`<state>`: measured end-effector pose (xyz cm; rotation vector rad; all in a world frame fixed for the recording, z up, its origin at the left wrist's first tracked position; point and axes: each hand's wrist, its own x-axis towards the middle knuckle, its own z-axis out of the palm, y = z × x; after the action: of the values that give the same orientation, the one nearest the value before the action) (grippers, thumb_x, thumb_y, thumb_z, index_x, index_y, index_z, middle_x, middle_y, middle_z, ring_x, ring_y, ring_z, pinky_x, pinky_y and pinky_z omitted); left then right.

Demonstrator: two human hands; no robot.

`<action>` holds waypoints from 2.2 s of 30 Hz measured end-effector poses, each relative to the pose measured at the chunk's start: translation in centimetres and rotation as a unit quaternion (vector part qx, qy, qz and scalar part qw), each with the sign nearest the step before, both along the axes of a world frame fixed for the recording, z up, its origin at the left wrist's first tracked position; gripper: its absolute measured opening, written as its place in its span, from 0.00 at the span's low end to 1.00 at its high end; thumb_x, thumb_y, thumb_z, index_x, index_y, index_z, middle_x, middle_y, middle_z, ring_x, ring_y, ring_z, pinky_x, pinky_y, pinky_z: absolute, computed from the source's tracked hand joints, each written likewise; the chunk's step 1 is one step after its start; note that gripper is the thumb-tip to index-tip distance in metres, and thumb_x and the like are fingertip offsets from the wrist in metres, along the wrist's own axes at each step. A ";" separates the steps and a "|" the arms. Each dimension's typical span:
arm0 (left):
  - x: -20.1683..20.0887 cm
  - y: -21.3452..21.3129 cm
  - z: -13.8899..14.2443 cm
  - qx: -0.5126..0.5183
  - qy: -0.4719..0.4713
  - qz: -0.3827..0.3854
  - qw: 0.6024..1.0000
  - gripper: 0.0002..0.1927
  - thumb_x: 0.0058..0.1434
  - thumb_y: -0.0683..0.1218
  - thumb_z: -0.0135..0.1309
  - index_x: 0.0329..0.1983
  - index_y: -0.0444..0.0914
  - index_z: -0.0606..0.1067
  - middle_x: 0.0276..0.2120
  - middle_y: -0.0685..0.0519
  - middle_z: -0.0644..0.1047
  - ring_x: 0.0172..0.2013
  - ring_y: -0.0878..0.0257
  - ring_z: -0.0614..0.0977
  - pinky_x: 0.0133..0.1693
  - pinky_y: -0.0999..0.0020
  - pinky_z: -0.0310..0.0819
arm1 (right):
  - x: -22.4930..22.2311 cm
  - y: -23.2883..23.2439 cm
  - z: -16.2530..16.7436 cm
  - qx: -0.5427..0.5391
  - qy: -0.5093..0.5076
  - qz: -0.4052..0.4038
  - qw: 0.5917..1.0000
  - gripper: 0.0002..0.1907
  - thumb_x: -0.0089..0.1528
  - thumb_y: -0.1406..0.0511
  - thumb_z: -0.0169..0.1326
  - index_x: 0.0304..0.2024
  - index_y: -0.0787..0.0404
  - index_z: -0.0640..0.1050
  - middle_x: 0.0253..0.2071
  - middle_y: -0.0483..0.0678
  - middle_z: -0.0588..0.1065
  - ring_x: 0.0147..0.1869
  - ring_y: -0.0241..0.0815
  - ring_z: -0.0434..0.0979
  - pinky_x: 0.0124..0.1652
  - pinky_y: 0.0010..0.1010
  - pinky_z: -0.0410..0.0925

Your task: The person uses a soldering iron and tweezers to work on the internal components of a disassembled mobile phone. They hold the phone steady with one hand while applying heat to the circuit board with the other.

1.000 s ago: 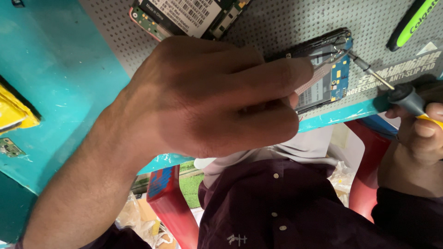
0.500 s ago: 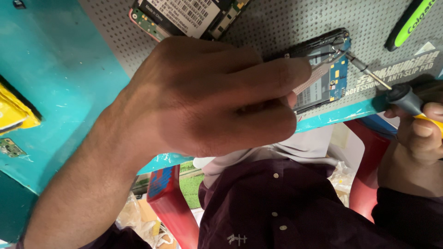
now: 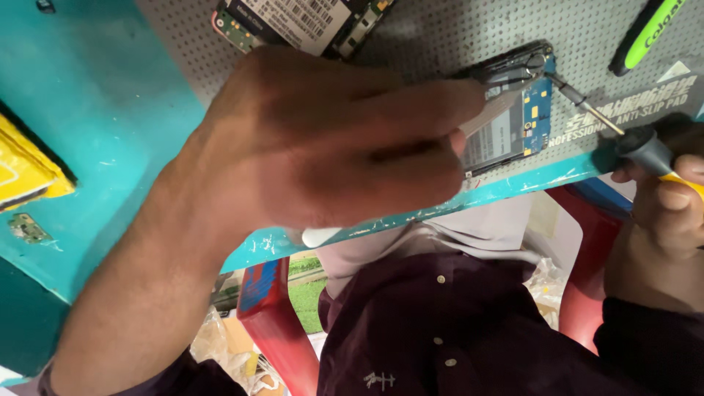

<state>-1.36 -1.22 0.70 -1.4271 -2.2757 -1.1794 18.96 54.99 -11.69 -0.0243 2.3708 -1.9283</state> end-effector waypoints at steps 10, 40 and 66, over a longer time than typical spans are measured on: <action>2.5 2.4 -0.2 0.082 -0.085 -0.016 0.993 0.08 0.69 0.34 0.64 0.41 0.33 0.74 0.48 0.50 0.79 0.39 0.62 0.84 0.36 0.70 0.78 | -1.9 -6.2 2.6 0.064 0.068 0.007 0.996 0.12 0.80 0.65 0.50 0.60 0.67 0.69 0.48 0.56 0.70 0.41 0.47 0.76 0.42 0.36 0.76; 2.8 2.8 -0.7 0.026 0.076 -0.004 0.997 0.09 0.67 0.37 0.65 0.37 0.35 0.74 0.43 0.51 0.79 0.32 0.63 0.80 0.30 0.68 0.73 | -3.3 -5.5 1.3 0.104 0.094 0.065 0.988 0.13 0.80 0.65 0.48 0.62 0.67 0.68 0.45 0.59 0.70 0.38 0.46 0.76 0.41 0.33 0.75; 3.3 1.0 -0.7 -0.064 0.141 -0.008 0.988 0.16 0.64 0.36 0.58 0.55 0.36 0.77 0.58 0.50 0.75 0.39 0.65 0.81 0.38 0.71 0.76 | -2.3 -4.8 -0.4 0.063 0.088 0.056 0.993 0.13 0.76 0.67 0.48 0.61 0.65 0.68 0.49 0.55 0.69 0.40 0.45 0.77 0.43 0.35 0.79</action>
<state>1.94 -0.25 -0.03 -1.5484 -2.1760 -0.7872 16.70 50.20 -12.05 -0.3251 2.5371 -1.7910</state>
